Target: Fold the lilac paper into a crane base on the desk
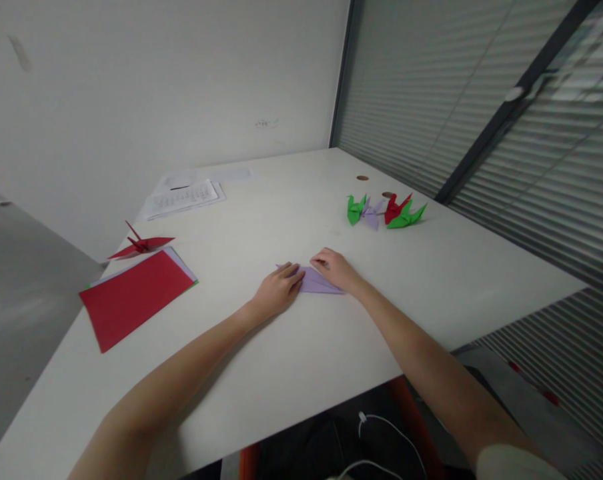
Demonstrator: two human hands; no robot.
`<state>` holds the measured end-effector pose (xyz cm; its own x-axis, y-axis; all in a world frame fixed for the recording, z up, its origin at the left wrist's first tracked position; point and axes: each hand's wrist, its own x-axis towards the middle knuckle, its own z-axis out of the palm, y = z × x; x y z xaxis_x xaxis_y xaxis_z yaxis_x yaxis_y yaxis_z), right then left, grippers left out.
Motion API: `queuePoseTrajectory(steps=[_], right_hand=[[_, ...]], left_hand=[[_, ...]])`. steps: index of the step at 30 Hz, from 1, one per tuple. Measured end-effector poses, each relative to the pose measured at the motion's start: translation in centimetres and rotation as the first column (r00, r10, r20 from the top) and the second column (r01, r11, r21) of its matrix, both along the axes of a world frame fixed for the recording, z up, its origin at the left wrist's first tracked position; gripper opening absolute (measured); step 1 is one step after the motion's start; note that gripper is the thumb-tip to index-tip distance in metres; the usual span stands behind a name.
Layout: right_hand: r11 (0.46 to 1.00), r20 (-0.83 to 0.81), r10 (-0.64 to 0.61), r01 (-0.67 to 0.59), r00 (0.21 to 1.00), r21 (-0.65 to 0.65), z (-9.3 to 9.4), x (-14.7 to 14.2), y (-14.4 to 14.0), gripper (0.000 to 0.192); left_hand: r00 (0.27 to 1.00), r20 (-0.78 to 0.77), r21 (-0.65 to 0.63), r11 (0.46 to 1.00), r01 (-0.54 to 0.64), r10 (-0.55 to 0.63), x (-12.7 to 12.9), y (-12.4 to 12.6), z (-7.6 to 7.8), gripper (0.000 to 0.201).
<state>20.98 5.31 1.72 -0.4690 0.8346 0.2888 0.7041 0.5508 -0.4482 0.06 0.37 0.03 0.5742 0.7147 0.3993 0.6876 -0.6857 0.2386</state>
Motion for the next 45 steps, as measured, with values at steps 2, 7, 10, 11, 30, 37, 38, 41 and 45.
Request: queuePoseTrajectory(steps=[2,7,10,11,30,37,38,41,45], right_hand=[[0.998,-0.093,-0.046,0.049,0.995,0.029,1.3,1.1,0.1,0.025],[0.998,0.076,0.048,-0.050,0.996,0.025,3.4,1.2,-2.7,0.038],[0.992,0.210,0.107,-0.119,0.972,0.047,1.8,0.1,-5.7,0.065],[0.990,0.242,0.121,-0.134,0.963,0.041,1.0,-0.1,-6.5,0.071],[0.986,0.326,0.155,-0.167,0.933,0.010,-2.2,1.4,-7.7,0.082],[0.987,0.345,0.145,-0.159,0.927,0.012,-2.1,1.3,-7.8,0.083],[0.987,0.344,0.145,-0.159,0.928,0.012,-2.1,1.3,-7.8,0.083],[0.987,0.346,0.146,-0.158,0.927,0.005,-2.0,1.3,-7.9,0.082],[0.989,0.349,0.141,-0.150,0.926,-0.001,-1.9,1.3,-7.9,0.082]], left_hand=[[0.998,-0.025,0.029,0.998,-0.060,0.061,-0.1,-0.1,0.1,0.030],[0.994,-0.032,0.049,0.994,-0.098,0.100,0.0,-0.4,0.4,0.027],[0.997,-0.026,0.040,0.996,-0.077,0.078,0.1,-0.1,0.0,0.028],[0.997,-0.025,0.024,0.997,-0.072,0.073,0.0,0.1,-0.2,0.030],[0.951,-0.211,-0.125,0.959,-0.254,0.224,-1.2,0.7,-0.2,0.046],[0.877,-0.212,-0.186,0.864,-0.469,0.430,-3.2,2.6,0.6,0.044],[0.864,-0.204,-0.194,0.847,-0.496,0.460,-3.5,2.9,0.7,0.046],[0.839,-0.179,-0.217,0.811,-0.543,0.514,-4.3,3.5,0.7,0.045],[0.905,-0.113,-0.219,0.878,-0.425,0.410,-4.5,3.6,0.7,0.041]])
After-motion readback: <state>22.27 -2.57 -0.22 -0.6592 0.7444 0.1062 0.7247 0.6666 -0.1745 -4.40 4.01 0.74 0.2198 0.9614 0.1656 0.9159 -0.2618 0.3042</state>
